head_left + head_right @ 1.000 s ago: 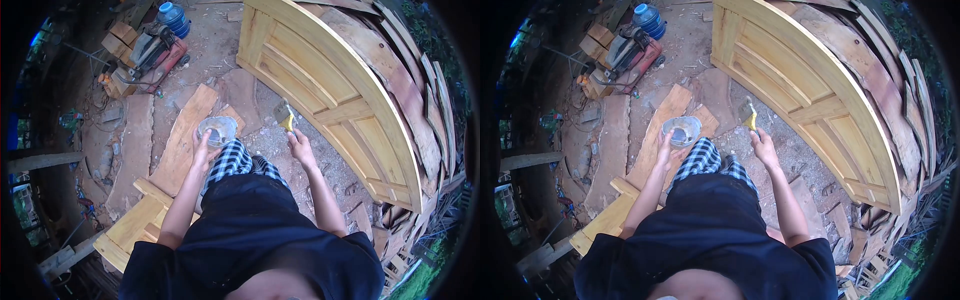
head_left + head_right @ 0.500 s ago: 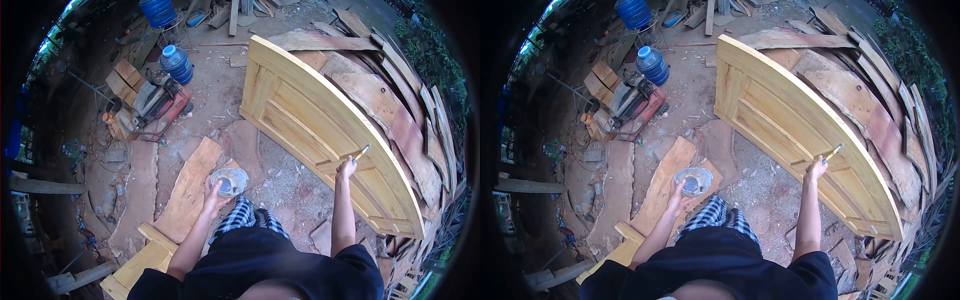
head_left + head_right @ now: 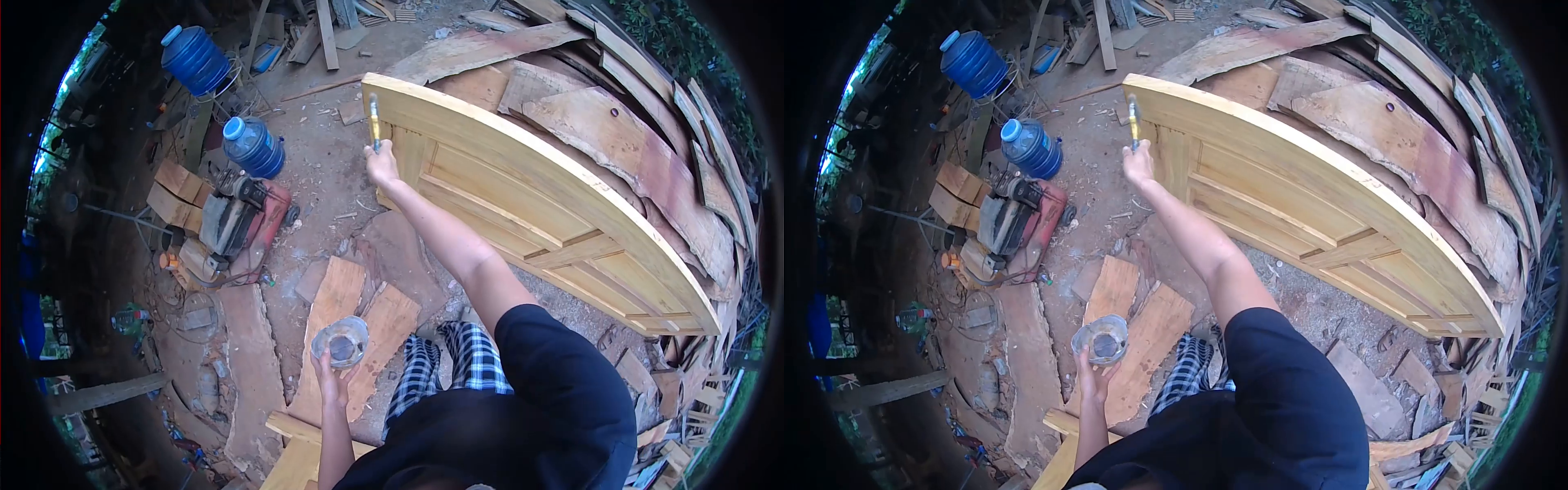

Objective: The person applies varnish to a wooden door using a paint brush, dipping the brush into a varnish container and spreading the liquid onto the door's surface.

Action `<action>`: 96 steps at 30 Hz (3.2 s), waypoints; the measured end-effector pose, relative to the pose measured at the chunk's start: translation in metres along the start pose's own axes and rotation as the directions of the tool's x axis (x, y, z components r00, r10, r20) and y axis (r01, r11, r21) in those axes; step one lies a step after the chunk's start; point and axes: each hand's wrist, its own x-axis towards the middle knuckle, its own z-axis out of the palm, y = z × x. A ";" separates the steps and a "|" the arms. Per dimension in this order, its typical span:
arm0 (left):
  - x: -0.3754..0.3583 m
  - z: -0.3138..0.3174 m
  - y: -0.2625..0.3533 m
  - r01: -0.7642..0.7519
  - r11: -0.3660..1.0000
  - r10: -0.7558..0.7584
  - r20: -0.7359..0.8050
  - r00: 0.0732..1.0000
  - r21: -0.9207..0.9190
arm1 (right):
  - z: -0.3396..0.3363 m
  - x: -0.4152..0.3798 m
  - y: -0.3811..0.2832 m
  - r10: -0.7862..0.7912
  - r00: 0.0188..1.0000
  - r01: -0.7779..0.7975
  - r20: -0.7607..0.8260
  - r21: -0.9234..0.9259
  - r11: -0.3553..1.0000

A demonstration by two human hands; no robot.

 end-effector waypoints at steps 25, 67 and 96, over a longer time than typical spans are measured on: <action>0.054 0.205 0.020 0.057 0.992 -0.100 0.408 0.907 0.115 | -0.503 -0.185 0.200 -0.036 0.443 -0.441 -0.896 -0.252 0.861; 0.062 0.197 0.012 0.010 0.994 -0.057 0.449 0.892 0.106 | -0.598 -0.248 0.194 -0.127 0.696 -0.474 -0.706 -0.585 0.658; -0.032 0.121 -0.071 0.061 0.949 -0.154 -0.288 0.945 -0.309 | -0.030 0.070 0.139 -0.145 0.932 0.221 0.331 -0.204 0.954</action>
